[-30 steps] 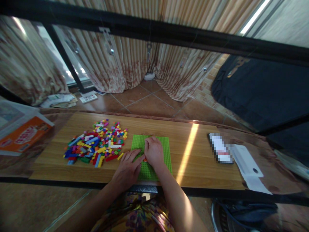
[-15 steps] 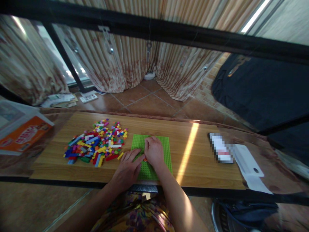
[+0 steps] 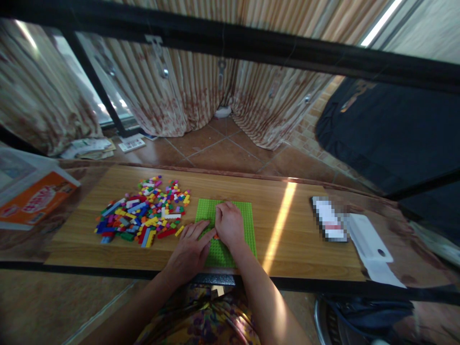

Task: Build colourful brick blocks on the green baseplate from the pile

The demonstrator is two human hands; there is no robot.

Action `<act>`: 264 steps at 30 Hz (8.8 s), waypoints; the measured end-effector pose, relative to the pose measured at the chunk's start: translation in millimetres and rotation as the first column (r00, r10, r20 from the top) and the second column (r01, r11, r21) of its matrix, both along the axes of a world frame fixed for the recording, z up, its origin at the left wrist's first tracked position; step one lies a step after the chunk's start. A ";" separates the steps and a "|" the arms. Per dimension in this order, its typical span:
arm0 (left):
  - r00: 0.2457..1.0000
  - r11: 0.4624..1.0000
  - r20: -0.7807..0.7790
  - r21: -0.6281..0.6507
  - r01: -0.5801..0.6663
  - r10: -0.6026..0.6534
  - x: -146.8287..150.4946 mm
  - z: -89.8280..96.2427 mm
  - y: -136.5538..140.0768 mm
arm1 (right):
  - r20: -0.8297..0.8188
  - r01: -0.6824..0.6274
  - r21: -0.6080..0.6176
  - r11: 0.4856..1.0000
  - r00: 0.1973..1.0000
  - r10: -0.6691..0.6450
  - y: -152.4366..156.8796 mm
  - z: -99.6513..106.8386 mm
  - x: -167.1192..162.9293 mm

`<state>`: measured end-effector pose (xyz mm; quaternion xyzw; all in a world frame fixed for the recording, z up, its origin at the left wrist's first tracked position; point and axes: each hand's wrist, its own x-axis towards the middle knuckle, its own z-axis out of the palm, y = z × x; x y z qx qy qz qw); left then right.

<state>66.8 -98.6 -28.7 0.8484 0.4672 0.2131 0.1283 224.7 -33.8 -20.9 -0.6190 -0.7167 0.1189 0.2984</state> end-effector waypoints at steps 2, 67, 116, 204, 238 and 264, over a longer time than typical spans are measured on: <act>1.000 1.000 0.000 0.000 -0.002 0.002 0.0 -0.4 0.0 | 0.002 0.000 0.002 1.000 1.000 0.000 -0.1 0.2 0.0; 1.000 1.000 -0.017 -0.013 0.016 -0.017 -0.3 0.9 0.3 | 0.012 -0.003 0.014 1.000 1.000 0.003 0.3 -0.4 0.2; 1.000 1.000 -0.005 -0.012 -0.003 0.003 0.2 0.9 -0.8 | 0.016 -0.007 0.011 1.000 1.000 0.007 0.5 -2.7 1.5; 0.953 0.997 0.297 0.023 -0.078 0.068 -6.2 -1.0 -5.0 | -0.415 0.199 0.036 0.979 0.895 -0.166 -35.2 -21.9 62.2; 0.684 0.675 0.074 0.116 -0.728 0.725 -185.1 7.7 -49.1 | -0.251 0.154 0.062 0.986 0.959 -0.134 -38.7 -24.8 66.7; 0.787 0.824 0.290 -0.009 -0.566 0.544 -134.0 26.3 -20.9 | -0.268 0.171 0.097 0.980 0.953 -0.140 -37.5 -20.3 58.2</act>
